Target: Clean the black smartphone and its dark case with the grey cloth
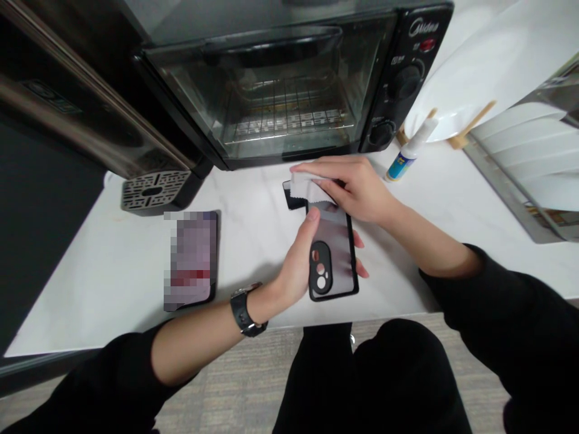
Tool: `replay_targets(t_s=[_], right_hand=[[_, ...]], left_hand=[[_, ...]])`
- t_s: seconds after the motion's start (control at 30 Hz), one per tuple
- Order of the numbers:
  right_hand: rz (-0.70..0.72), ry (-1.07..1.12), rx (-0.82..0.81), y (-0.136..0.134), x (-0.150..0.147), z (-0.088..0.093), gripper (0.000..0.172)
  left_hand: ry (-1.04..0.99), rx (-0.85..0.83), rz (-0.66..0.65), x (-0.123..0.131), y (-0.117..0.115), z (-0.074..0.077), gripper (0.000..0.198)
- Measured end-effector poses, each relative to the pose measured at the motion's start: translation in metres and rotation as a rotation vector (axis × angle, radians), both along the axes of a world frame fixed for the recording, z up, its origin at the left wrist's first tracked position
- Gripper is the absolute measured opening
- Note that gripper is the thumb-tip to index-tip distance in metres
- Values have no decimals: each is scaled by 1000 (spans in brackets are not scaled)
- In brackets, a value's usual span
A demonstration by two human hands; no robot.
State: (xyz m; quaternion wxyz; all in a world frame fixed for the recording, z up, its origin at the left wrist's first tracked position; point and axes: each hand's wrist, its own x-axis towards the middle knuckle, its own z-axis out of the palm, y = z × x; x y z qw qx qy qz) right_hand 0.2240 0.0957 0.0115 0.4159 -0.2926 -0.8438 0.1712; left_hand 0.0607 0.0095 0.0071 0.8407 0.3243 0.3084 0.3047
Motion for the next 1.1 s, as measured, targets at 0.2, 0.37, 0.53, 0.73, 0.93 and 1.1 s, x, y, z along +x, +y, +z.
replay_targets(t_s=[0.2, 0.37, 0.53, 0.73, 0.93, 1.1], right_hand=[[-196, -24, -87, 0, 2, 3, 42], [-384, -88, -47, 0, 3, 6, 62], [-93, 0, -14, -1, 2, 3, 35], [-243, 29, -99, 1, 8, 6, 18], [-252, -135, -38, 2, 7, 6, 45], [-67, 93, -82, -6, 1, 4, 38]], left_hand=[[20, 66, 28, -1, -7, -6, 73], [120, 111, 141, 1, -10, -1, 75], [55, 71, 212, 1, -4, 7, 68], [-43, 50, 43, -4, -6, 0, 65], [24, 34, 150, -2, -10, -2, 65], [46, 51, 89, -3, -7, 6, 75]])
